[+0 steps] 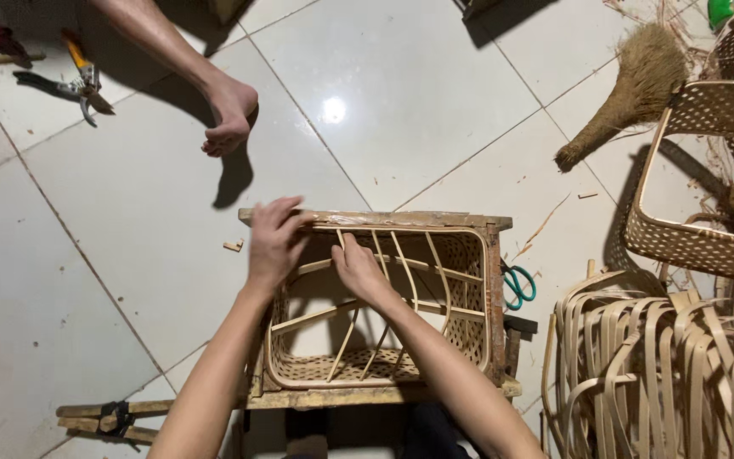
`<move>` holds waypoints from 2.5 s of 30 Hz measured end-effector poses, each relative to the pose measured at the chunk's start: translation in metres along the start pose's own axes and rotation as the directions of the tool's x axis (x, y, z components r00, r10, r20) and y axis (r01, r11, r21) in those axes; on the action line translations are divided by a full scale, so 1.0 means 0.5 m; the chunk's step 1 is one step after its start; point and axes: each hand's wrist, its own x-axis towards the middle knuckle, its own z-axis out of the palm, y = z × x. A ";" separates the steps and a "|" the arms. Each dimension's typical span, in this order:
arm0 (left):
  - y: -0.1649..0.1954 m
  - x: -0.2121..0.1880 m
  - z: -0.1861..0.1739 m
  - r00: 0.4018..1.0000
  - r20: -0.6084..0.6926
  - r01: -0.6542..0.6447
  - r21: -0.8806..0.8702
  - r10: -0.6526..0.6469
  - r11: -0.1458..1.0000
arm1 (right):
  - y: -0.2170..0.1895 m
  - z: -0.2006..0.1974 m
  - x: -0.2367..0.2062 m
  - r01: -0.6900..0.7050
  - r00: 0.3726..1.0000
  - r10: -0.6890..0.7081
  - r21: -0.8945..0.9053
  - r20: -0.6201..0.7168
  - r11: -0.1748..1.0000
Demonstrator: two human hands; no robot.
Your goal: The person weaves thin bamboo strips into a rectangular woven basket held in a wooden frame on the floor, pressing strips into place and trimming excess with scissors. They tap strips tight with a hammer, then use a small knife to trim and tuck strip ends along the basket rim.
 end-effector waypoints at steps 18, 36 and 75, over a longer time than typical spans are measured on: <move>-0.011 -0.013 0.010 0.992 -0.070 0.106 0.090 -0.100 0.990 | -0.012 0.026 0.029 0.056 0.996 -0.067 -0.187 -0.052 0.981; -0.030 -0.009 0.026 0.929 -0.009 0.349 -0.315 -0.371 0.882 | 0.056 -0.059 -0.078 0.260 0.928 -0.324 -0.300 -0.186 0.918; -0.028 -0.054 -0.061 0.991 -0.042 -0.129 0.003 0.129 0.992 | 0.202 -0.281 -0.140 0.040 0.821 -0.432 -0.716 -0.374 0.697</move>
